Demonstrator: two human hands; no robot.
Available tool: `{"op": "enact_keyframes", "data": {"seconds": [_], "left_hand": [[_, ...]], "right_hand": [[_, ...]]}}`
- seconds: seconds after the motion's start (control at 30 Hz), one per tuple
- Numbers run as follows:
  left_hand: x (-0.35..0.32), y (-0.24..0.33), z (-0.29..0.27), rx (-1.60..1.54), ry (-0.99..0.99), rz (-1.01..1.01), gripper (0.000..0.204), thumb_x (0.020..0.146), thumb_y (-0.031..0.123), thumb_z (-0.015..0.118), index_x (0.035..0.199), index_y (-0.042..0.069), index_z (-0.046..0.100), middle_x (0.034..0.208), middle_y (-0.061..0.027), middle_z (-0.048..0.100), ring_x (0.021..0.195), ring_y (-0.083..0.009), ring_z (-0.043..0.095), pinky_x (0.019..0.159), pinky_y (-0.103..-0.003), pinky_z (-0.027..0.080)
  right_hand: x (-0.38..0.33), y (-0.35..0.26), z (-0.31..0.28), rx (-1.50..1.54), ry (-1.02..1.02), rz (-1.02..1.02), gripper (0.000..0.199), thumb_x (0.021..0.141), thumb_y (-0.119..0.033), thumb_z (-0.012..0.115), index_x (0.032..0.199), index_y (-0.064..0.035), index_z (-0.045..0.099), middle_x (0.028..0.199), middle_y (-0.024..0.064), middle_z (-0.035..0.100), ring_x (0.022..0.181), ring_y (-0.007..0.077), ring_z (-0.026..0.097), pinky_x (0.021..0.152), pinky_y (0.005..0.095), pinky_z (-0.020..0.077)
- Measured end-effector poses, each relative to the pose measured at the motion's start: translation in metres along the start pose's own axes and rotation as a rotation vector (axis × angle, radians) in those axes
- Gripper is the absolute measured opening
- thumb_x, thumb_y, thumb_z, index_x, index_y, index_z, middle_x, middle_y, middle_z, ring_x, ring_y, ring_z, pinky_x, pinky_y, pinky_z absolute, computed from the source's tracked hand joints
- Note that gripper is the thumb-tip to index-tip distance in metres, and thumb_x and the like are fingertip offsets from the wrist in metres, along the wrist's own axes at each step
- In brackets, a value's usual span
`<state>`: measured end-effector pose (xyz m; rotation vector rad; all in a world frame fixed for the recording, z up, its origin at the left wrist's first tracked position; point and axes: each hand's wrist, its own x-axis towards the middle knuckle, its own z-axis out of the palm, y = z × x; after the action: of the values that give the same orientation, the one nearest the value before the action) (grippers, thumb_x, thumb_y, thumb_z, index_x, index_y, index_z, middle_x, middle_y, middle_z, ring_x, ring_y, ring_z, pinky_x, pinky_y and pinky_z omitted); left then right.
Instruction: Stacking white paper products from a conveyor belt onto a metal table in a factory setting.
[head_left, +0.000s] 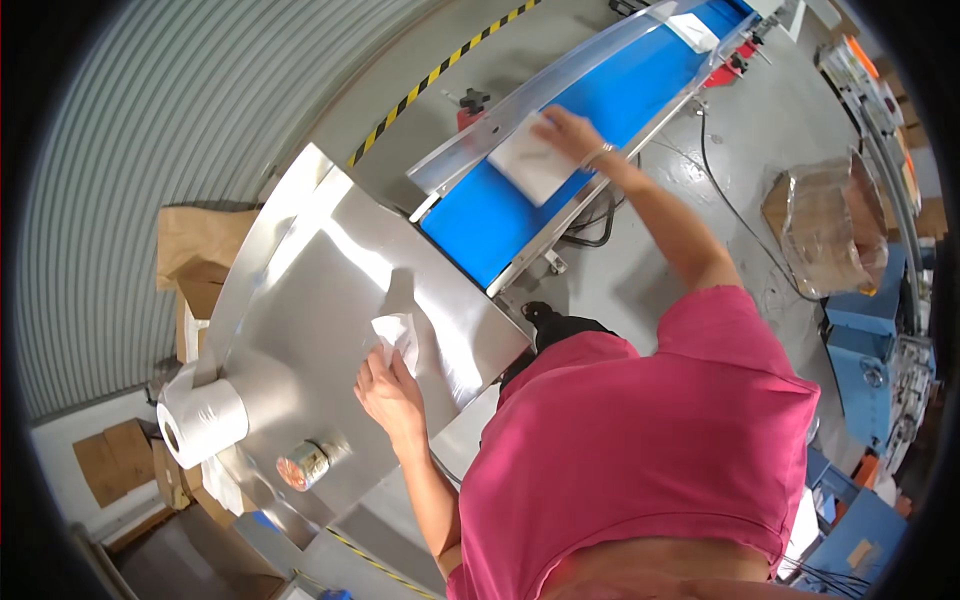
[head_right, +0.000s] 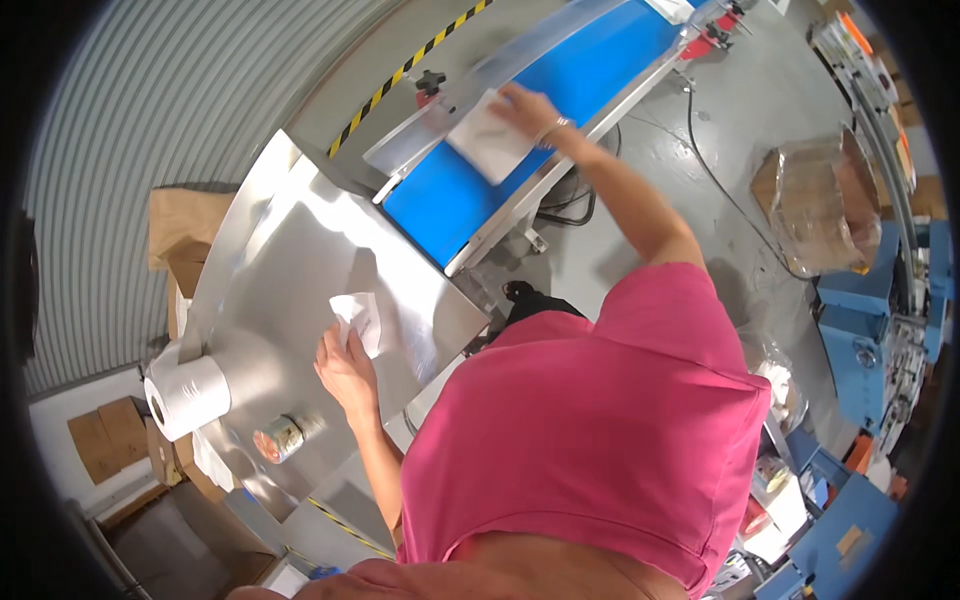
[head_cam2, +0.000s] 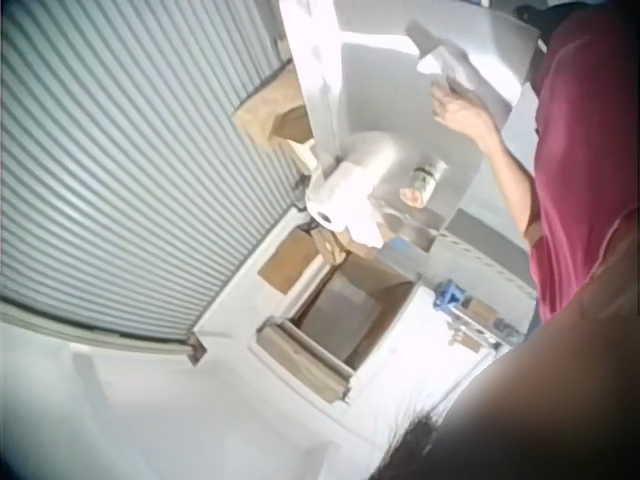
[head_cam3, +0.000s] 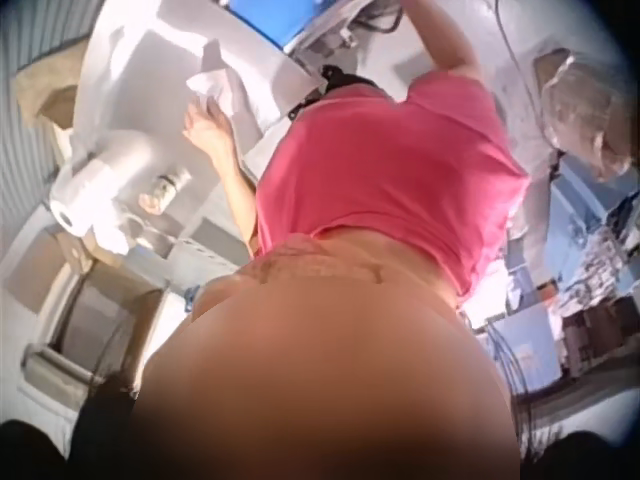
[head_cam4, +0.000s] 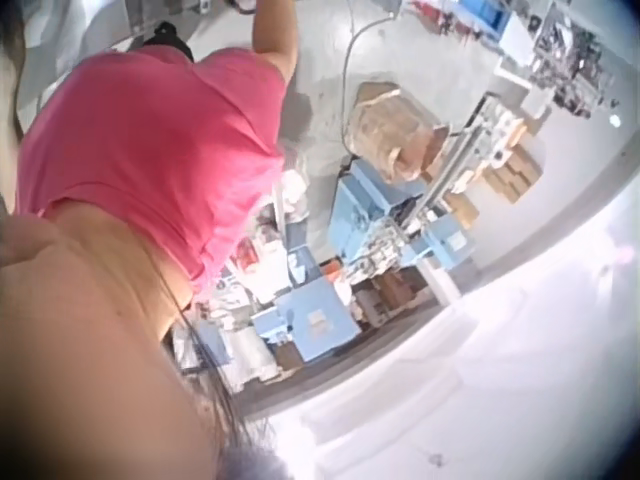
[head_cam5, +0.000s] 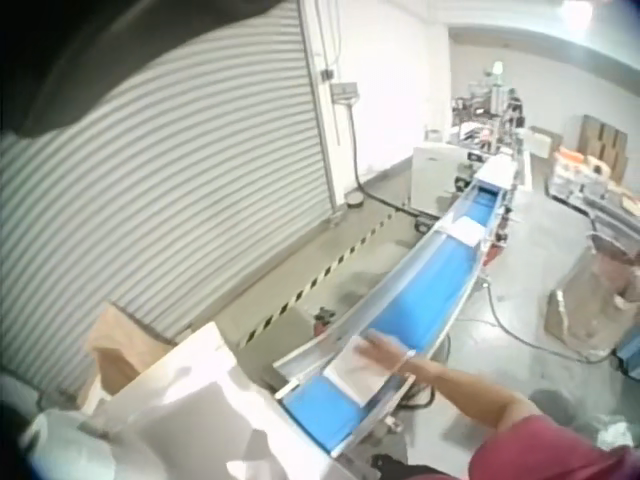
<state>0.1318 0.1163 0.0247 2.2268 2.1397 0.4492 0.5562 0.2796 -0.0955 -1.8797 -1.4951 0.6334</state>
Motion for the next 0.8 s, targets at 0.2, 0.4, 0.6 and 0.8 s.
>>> {"op": "enact_keyframes", "data": {"seconds": [0.2,0.4,0.6,0.8], "left_hand": [[0.018,0.029,-0.007,-0.024,-0.065,0.242,0.018,0.082,0.009,0.064,0.1,0.004,0.062,0.095,-0.0137,0.064,0.086,-0.033,0.061,0.074,-0.042,0.047],[0.045,0.081,0.012,-0.726,-0.449,0.056,0.019,0.083,0.007,0.067,0.099,-0.001,0.062,0.088,-0.0078,0.065,0.073,-0.0155,0.059,0.068,-0.028,0.048],[0.09,0.112,0.071,-1.185,-0.655,-0.071,0.016,0.085,0.005,0.067,0.1,0.0,0.063,0.089,-0.0024,0.065,0.077,-0.0076,0.056,0.071,-0.022,0.045],[0.102,0.133,0.094,-1.111,-0.719,-0.284,0.021,0.088,0.01,0.064,0.106,-0.001,0.059,0.087,-0.0044,0.065,0.072,-0.0091,0.058,0.062,-0.022,0.046]], "right_hand": [[0.04,0.046,-0.073,-0.758,0.51,-0.036,0.054,0.078,-0.043,0.07,0.121,-0.0154,0.054,0.103,0.0116,0.064,0.094,0.0303,0.061,0.085,0.0396,0.0467],[-0.035,-0.062,-0.008,0.484,-0.423,-0.403,0.042,0.096,-0.038,0.05,0.122,-0.0052,0.054,0.115,0.008,0.06,0.106,0.0182,0.057,0.094,0.0314,0.0429],[-0.069,-0.085,-0.003,0.822,-0.965,-0.061,0.047,0.097,-0.041,0.044,0.119,-0.0015,0.053,0.107,0.0069,0.06,0.099,0.0131,0.055,0.085,0.0275,0.0443],[-0.059,-0.056,-0.01,0.293,-0.397,-0.16,0.032,0.093,-0.036,0.053,0.103,-0.0061,0.057,0.087,0.0129,0.064,0.08,0.0221,0.063,0.068,0.0335,0.0475]]}}
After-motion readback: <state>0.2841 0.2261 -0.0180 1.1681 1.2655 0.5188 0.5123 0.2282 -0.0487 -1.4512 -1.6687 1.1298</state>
